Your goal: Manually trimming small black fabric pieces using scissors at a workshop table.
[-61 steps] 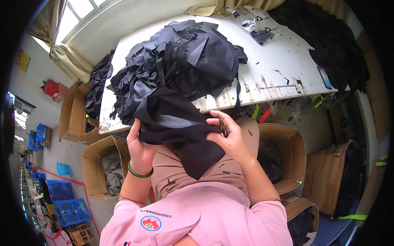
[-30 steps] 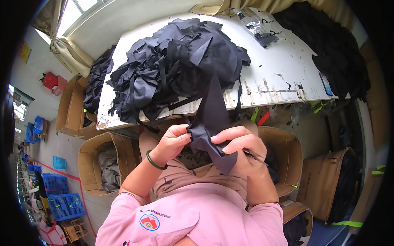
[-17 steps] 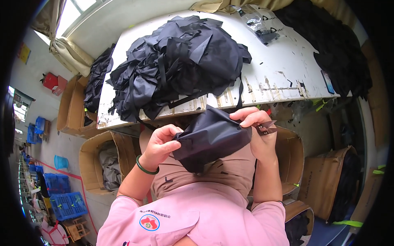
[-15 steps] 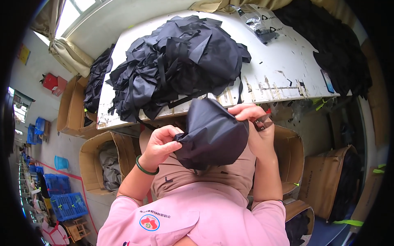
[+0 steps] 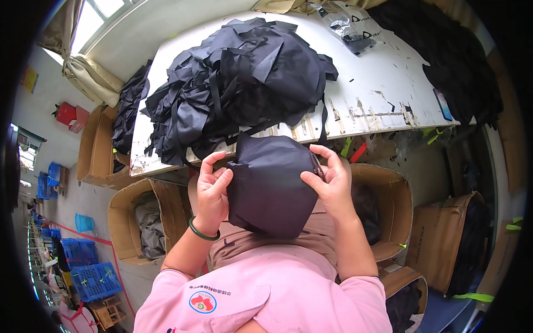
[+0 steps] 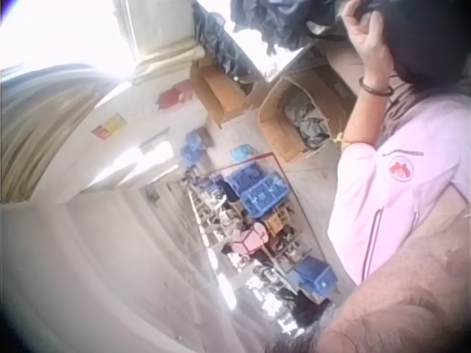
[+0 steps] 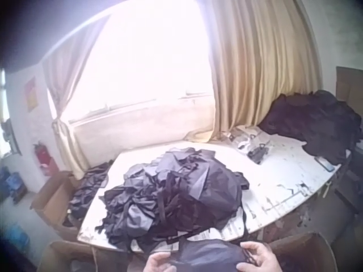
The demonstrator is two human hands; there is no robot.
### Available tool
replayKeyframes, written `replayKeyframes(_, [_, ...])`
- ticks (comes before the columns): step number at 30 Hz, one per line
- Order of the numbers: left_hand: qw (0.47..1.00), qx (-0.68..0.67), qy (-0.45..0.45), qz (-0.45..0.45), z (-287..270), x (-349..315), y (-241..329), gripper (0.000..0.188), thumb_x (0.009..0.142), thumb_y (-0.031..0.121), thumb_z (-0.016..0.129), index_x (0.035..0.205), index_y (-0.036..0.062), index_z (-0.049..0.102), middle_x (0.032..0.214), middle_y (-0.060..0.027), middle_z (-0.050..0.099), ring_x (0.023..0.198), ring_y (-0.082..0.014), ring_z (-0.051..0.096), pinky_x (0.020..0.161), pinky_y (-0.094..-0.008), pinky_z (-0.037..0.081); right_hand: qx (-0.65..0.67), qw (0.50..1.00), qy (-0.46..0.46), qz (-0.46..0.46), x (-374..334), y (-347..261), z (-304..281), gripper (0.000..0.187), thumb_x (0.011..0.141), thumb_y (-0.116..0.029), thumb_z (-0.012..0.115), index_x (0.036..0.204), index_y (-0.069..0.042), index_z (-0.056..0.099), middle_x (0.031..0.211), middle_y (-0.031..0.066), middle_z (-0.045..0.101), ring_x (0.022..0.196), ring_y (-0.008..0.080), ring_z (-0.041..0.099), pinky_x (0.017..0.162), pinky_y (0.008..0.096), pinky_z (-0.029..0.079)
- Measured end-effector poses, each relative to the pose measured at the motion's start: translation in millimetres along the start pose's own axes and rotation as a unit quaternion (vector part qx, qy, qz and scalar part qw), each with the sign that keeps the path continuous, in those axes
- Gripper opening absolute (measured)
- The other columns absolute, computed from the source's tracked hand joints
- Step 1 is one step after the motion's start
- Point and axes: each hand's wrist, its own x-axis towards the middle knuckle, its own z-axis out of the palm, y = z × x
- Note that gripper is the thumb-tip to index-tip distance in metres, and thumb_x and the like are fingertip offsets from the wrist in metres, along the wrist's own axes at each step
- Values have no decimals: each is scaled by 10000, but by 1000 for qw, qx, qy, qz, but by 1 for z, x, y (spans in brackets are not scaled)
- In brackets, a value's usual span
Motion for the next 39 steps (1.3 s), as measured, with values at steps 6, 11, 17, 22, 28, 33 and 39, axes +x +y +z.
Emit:
replayKeyframes(6, [995,70,-66,3,-17,-3,0,347,932,28,548,1277,28,514,895,13,599,814,-58,550,771,-180,439,-71,997,3,-29,-1,-11,-13,335,848,7,671,1164,-1,560,1061,21,611,957,63,557,847,210,445])
replayKeyframes(11, [970,178,-163,29,-3,-10,7,383,842,-94,628,1207,6,570,962,9,591,870,-48,545,795,-174,443,-120,992,5,-46,-5,-17,-14,236,859,2,665,1088,7,608,1027,12,622,921,53,558,825,199,440])
replayKeyframes(17, [965,212,-130,85,-7,-4,9,275,802,-148,643,1049,-32,620,973,-50,645,874,-85,607,788,-212,507,-168,982,-14,-88,-12,-20,-10,220,852,-1,681,1061,24,615,965,19,641,879,71,578,818,228,466])
replayKeyframes(22, [964,220,-127,72,-4,2,17,203,815,-141,633,1002,-63,607,909,-75,660,838,-102,633,780,-217,532,-411,873,161,-208,-14,-27,4,363,782,-51,746,1124,-51,625,1096,92,652,853,161,628,734,264,497])
replayKeyframes(28, [944,283,-168,30,11,-3,25,227,821,-140,620,1032,-59,608,893,-64,663,833,-108,645,790,-216,532,-372,890,-85,-250,-9,-35,67,423,762,-154,763,1138,-38,606,1079,145,638,921,311,635,711,342,513])
replayKeyframes(33, [922,313,-201,108,5,1,24,143,819,-87,643,948,-28,667,1096,-111,613,963,-144,605,857,-246,486,-366,904,-104,-197,1,-15,56,187,731,-5,749,858,3,613,778,89,601,686,190,562,618,290,443])
replayKeyframes(39, [974,31,-214,-63,-4,5,6,100,888,94,608,909,0,637,1032,-80,612,994,-164,566,935,-312,421,-261,927,-176,-205,7,-12,54,163,787,-82,729,883,-3,624,768,95,566,678,216,552,630,300,446])
